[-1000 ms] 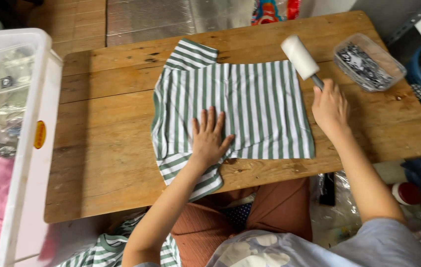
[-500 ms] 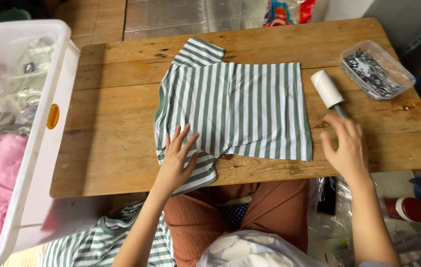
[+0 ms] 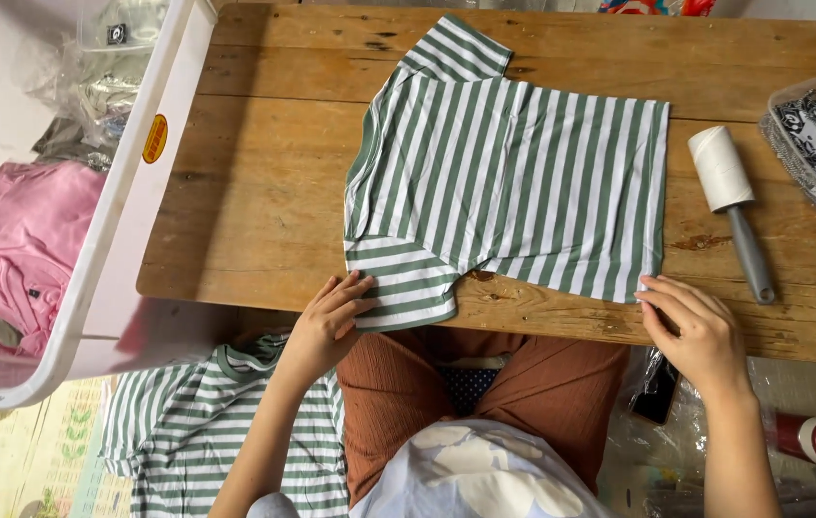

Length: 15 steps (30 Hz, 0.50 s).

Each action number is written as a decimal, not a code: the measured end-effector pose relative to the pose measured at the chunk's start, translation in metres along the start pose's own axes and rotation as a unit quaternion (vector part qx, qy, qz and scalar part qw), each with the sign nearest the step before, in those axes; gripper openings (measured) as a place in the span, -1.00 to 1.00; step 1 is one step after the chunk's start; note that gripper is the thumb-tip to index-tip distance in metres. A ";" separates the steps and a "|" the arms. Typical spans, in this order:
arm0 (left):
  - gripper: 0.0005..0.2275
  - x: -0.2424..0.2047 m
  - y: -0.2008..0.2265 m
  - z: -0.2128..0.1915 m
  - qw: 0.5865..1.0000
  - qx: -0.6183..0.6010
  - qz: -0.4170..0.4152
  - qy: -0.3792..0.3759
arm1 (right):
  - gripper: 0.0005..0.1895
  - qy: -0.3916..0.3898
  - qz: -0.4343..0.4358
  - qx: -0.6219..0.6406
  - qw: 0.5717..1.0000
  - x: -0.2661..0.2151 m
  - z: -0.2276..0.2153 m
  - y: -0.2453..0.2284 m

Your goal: A person prepares a t-shirt for sale by lint-rolling it, folding it neatly, attaching a brand tag, and placing it into a protective plastic bag.

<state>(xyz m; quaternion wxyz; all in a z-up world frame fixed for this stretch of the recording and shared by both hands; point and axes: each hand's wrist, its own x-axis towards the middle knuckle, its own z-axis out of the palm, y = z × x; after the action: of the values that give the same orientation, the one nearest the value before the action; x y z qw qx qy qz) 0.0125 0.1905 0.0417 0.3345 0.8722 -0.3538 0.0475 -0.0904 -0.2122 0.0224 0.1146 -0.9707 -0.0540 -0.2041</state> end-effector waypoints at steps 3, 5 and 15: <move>-0.84 0.006 0.000 -0.005 1.000 -0.020 -0.011 -0.008 | -0.84 -0.002 -0.005 0.012 1.000 0.005 -0.001 -0.001; -0.76 0.016 -0.002 -0.013 0.998 -0.055 -0.040 -0.008 | -0.86 -0.003 -0.024 0.062 0.998 0.009 0.009 0.017; -0.69 0.194 -0.108 0.026 0.883 -0.388 -0.226 0.134 | -0.85 0.013 0.240 0.403 0.883 0.100 0.035 0.070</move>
<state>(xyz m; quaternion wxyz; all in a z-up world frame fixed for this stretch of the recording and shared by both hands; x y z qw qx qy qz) 0.2235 0.1177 0.0242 0.6920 0.7144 -0.0888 -0.0536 0.0248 -0.2655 0.0181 0.5422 -0.8212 0.1042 -0.1439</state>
